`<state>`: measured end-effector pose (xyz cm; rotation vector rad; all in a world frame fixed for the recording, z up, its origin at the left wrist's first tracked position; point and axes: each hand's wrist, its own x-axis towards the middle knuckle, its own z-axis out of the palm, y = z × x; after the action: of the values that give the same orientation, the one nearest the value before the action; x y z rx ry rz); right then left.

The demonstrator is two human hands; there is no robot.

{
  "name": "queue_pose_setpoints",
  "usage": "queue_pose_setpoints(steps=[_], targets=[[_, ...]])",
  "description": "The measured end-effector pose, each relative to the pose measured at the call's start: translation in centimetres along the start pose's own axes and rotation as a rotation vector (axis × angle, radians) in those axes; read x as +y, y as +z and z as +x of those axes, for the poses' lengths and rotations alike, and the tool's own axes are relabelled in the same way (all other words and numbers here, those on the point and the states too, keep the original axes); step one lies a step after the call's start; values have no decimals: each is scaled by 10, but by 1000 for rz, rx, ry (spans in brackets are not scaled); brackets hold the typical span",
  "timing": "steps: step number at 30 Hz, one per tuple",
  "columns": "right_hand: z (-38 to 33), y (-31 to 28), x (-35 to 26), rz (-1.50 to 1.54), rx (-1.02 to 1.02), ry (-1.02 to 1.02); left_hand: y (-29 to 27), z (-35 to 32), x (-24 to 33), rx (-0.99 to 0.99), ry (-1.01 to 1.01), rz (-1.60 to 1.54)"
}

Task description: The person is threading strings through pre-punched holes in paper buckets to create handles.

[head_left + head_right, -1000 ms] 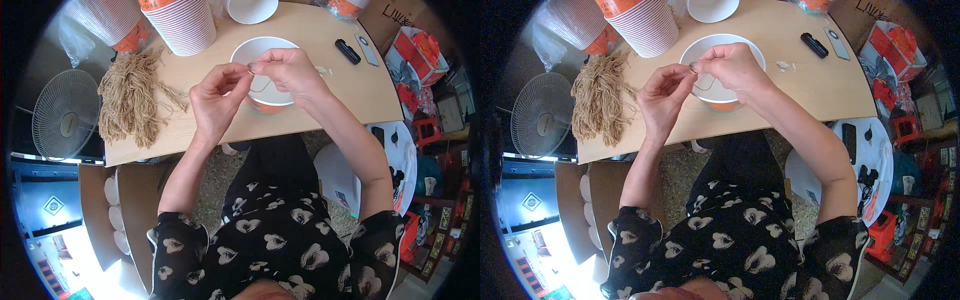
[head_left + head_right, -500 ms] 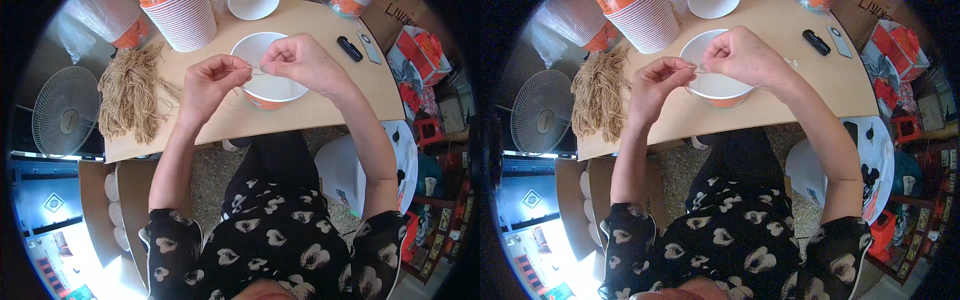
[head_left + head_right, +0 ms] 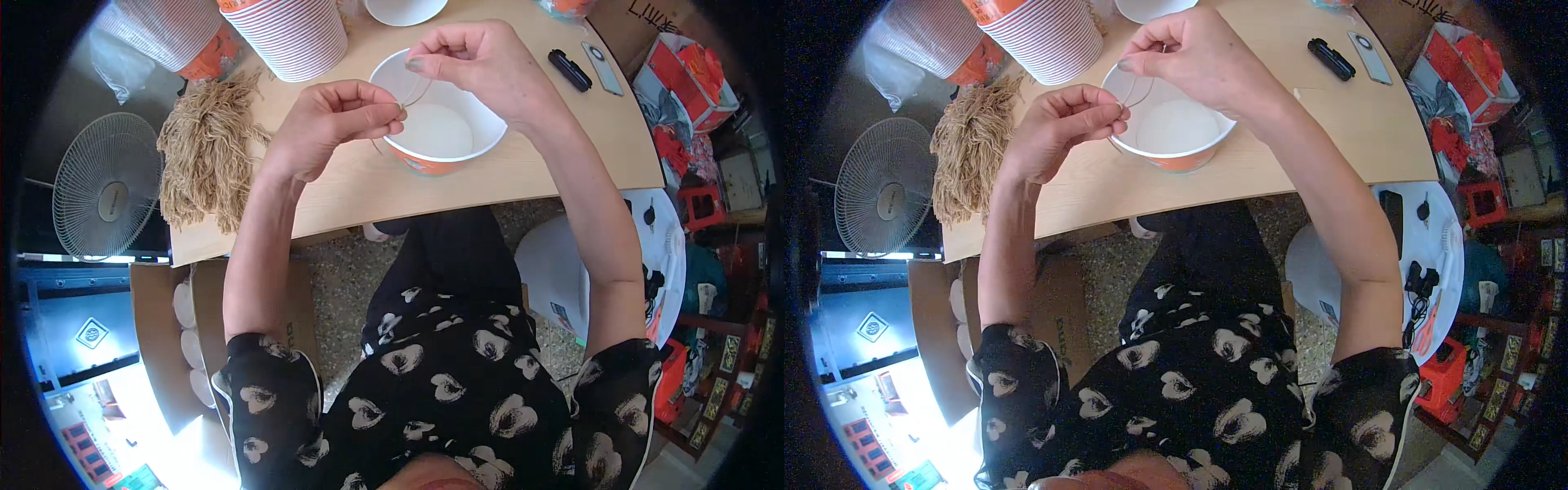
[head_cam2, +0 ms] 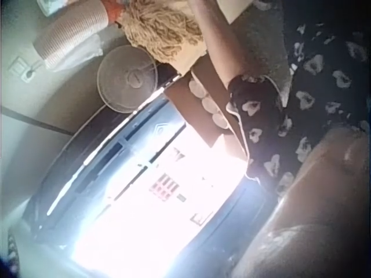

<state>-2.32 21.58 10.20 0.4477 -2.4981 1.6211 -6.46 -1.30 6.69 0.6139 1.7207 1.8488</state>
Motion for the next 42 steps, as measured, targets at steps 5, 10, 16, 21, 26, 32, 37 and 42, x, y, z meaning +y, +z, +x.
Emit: queue_pose_setpoints(steps=[5, 10, 16, 21, 26, 32, 37, 42], targets=[[8, 3, 16, 79, 71, 25, -1, 2, 7, -37, -40, 8], [1, 14, 25, -146, 263, -96, 0, 1, 6, -12, -53, -35], [-38, 25, 8, -273, 287, -99, -1, 0, 1, 11, -34, -38], [-49, 42, 10, -37, 178, -32, -1, 0, -3, 19, -19, -39], [-47, 42, 13, 27, 96, 110, 1, 2, -6, 9, 23, -20], [-30, 34, 13, 315, -72, 291, 1, 0, -11, 35, 23, -97], [-29, 27, 19, 565, -144, 432, 11, -2, -13, 130, 122, -24], [-27, 32, 21, 405, -44, 334, 20, -2, -21, 220, 232, -7]])
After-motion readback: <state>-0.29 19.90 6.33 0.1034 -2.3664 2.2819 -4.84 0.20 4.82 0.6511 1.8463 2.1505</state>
